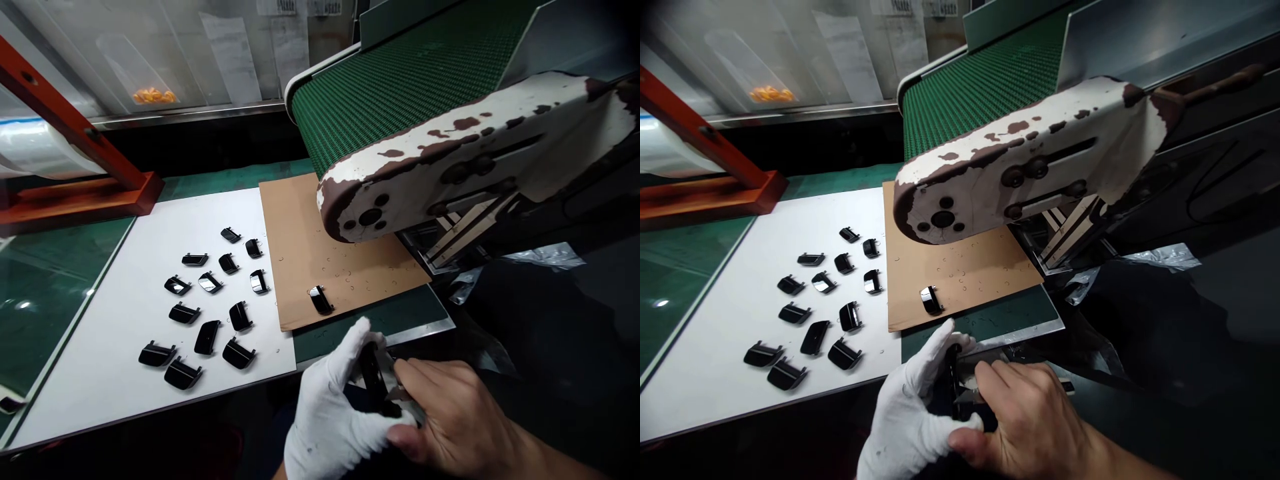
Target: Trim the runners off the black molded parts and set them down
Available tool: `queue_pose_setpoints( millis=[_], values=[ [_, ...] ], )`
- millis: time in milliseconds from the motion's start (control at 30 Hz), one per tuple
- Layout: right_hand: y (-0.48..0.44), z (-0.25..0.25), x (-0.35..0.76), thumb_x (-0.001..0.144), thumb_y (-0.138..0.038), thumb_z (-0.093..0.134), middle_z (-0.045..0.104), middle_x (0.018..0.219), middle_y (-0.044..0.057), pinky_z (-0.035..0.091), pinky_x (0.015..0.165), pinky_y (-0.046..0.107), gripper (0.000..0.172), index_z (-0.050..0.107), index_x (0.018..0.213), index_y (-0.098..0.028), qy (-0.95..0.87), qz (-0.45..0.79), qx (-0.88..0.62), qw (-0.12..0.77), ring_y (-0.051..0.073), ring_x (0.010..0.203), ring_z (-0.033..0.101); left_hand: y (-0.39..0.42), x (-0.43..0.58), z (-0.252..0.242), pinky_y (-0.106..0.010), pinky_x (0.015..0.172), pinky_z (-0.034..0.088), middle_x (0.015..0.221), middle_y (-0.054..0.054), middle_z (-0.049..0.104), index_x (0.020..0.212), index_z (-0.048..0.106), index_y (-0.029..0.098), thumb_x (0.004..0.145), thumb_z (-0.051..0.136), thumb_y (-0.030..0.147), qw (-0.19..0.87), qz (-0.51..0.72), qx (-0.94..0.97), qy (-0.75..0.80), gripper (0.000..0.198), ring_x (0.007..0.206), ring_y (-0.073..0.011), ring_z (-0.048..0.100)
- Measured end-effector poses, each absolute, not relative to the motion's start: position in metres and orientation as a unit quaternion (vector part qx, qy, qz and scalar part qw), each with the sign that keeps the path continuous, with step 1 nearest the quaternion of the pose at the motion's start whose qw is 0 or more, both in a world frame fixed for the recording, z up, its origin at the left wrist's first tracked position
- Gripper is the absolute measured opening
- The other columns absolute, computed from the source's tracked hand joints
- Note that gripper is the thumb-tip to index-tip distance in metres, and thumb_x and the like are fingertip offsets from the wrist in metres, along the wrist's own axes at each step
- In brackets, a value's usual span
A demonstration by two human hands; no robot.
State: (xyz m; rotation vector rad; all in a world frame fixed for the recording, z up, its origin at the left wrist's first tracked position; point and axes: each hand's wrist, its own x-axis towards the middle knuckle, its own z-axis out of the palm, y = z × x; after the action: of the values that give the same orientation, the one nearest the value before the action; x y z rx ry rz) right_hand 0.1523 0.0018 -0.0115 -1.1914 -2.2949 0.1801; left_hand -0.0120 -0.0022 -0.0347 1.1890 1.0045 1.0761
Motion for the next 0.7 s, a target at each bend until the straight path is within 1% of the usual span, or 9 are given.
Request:
queue_pose_setpoints(
  millis=[100, 200, 267, 333, 433, 567, 600, 667, 700],
  values=[
    [-0.001, -0.007, 0.145, 0.095, -0.059, 0.03, 0.046, 0.045, -0.001, 0.034, 0.039, 0.026, 0.054, 0.049, 0.063, -0.02, -0.812, 0.043, -0.463, 0.353, 0.011, 0.037, 0.045, -0.002, -0.009, -0.041, -0.035, 0.098, 0.052, 0.122, -0.007, 0.065, 0.135, 0.051, 0.029, 0.059, 0.089, 0.039, 0.609, 0.486, 0.479, 0.404, 0.086, 0.112, -0.0284, 0.063],
    [-0.008, -0.007, 0.137, 0.092, -0.062, 0.037, 0.043, 0.046, -0.005, 0.033, 0.037, 0.024, 0.047, 0.048, 0.072, -0.021, -0.767, 0.057, -0.506, 0.39, 0.009, 0.033, 0.039, -0.001, -0.01, -0.045, -0.039, 0.098, 0.052, 0.125, -0.008, 0.063, 0.136, 0.05, 0.03, 0.058, 0.09, 0.037, 0.631, 0.493, 0.46, 0.383, 0.089, 0.115, -0.0318, 0.061],
    [-0.014, -0.011, 0.133, 0.087, -0.069, 0.036, 0.043, 0.048, -0.006, 0.035, 0.035, 0.023, 0.051, 0.052, 0.086, -0.021, -0.732, 0.093, -0.549, 0.393, 0.01, 0.034, 0.04, -0.001, -0.011, -0.045, -0.04, 0.099, 0.051, 0.124, -0.01, 0.063, 0.136, 0.051, 0.028, 0.055, 0.091, 0.037, 0.64, 0.492, 0.448, 0.384, 0.091, 0.115, -0.033, 0.061],
    [-0.019, -0.016, 0.131, 0.081, -0.077, 0.036, 0.043, 0.051, -0.006, 0.035, 0.033, 0.022, 0.062, 0.054, 0.101, -0.021, -0.69, 0.142, -0.586, 0.402, 0.011, 0.035, 0.041, 0.0, -0.012, -0.044, -0.04, 0.1, 0.051, 0.122, -0.01, 0.064, 0.135, 0.052, 0.026, 0.054, 0.091, 0.039, 0.639, 0.492, 0.444, 0.391, 0.091, 0.112, -0.0323, 0.062],
    [-0.024, -0.023, 0.134, 0.077, -0.081, 0.038, 0.046, 0.058, -0.006, 0.032, 0.031, 0.02, 0.068, 0.053, 0.111, -0.024, -0.629, 0.227, -0.6, 0.439, 0.01, 0.037, 0.04, 0.0, -0.011, -0.041, -0.036, 0.1, 0.05, 0.118, -0.009, 0.066, 0.134, 0.053, 0.024, 0.053, 0.091, 0.042, 0.63, 0.492, 0.45, 0.397, 0.091, 0.11, -0.03, 0.063],
    [-0.026, -0.028, 0.146, 0.081, -0.071, 0.048, 0.047, 0.057, -0.006, 0.037, 0.036, 0.02, 0.055, 0.053, 0.11, -0.024, -0.567, 0.303, -0.596, 0.482, 0.011, 0.04, 0.043, 0.001, -0.008, -0.04, -0.03, 0.097, 0.051, 0.118, -0.007, 0.066, 0.134, 0.053, 0.026, 0.053, 0.092, 0.037, 0.636, 0.491, 0.441, 0.4, 0.091, 0.113, -0.0287, 0.063],
    [-0.027, -0.029, 0.148, 0.084, -0.064, 0.05, 0.047, 0.055, -0.006, 0.038, 0.038, 0.021, 0.046, 0.055, 0.105, -0.024, -0.555, 0.312, -0.601, 0.483, 0.012, 0.042, 0.045, 0.001, -0.008, -0.04, -0.029, 0.096, 0.052, 0.118, -0.006, 0.066, 0.133, 0.054, 0.026, 0.052, 0.092, 0.035, 0.64, 0.492, 0.436, 0.397, 0.09, 0.113, -0.0285, 0.063],
    [-0.027, -0.029, 0.152, 0.088, -0.052, 0.052, 0.042, 0.049, -0.006, 0.037, 0.039, 0.022, 0.03, 0.059, 0.083, -0.023, -0.532, 0.335, -0.62, 0.47, 0.012, 0.041, 0.043, 0.001, -0.007, -0.041, -0.029, 0.095, 0.052, 0.119, -0.006, 0.066, 0.132, 0.054, 0.027, 0.052, 0.092, 0.033, 0.647, 0.496, 0.428, 0.39, 0.089, 0.112, -0.0286, 0.063],
    [-0.027, -0.029, 0.153, 0.088, -0.048, 0.053, 0.038, 0.047, -0.006, 0.035, 0.038, 0.022, 0.032, 0.057, 0.071, -0.023, -0.52, 0.351, -0.628, 0.461, 0.011, 0.039, 0.04, 0.002, -0.008, -0.041, -0.029, 0.095, 0.052, 0.119, -0.006, 0.066, 0.131, 0.055, 0.026, 0.051, 0.092, 0.033, 0.648, 0.496, 0.426, 0.39, 0.088, 0.112, -0.0289, 0.063]
  ],
)
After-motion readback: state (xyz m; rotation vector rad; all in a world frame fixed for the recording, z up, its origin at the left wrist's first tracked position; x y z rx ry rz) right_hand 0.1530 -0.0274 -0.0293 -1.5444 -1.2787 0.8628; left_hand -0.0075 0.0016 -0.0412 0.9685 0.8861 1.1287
